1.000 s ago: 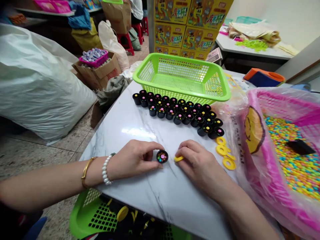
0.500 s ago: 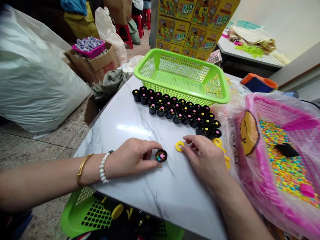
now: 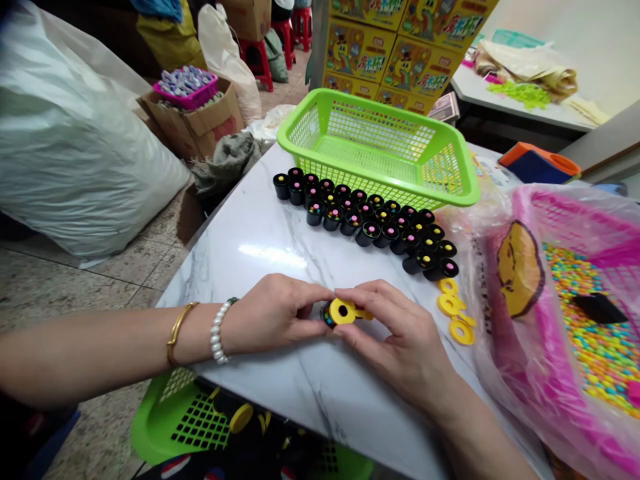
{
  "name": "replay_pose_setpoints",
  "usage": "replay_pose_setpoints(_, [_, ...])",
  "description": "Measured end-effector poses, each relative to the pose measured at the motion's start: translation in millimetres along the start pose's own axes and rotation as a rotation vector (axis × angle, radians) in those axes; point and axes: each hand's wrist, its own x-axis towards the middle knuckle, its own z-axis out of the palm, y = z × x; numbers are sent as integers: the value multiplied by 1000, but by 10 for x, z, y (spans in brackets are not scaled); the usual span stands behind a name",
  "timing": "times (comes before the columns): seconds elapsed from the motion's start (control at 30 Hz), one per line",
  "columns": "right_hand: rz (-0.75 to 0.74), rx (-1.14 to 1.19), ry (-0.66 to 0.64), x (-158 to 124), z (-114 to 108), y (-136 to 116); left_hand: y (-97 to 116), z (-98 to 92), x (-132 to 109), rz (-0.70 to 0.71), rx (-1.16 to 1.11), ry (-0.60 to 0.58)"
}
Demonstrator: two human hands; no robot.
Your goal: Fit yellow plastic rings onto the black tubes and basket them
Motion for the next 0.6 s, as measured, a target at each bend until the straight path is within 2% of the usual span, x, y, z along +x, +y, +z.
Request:
replay_pose_setpoints(0.2, [-43,-71,-25,25,60,-48,-9,25,0,-9,-22,5])
replay_pose_setpoints(0.37, [-45,-83,-8,23,56,-64,14,-53,27,-83,-116,-61])
replay_pose_setpoints(0.43, [-40,-92,-10,27,51,-70,39,-111,45,-166,-275,-157])
replay_pose_setpoints(0.53, [-45,-79,-18,44,48,-75,84,-176,81,-365,-661,-340])
replay_pose_setpoints(0.6, [-49,-69,-18,51,51,-79,112,-194,108,-471,-841,-404])
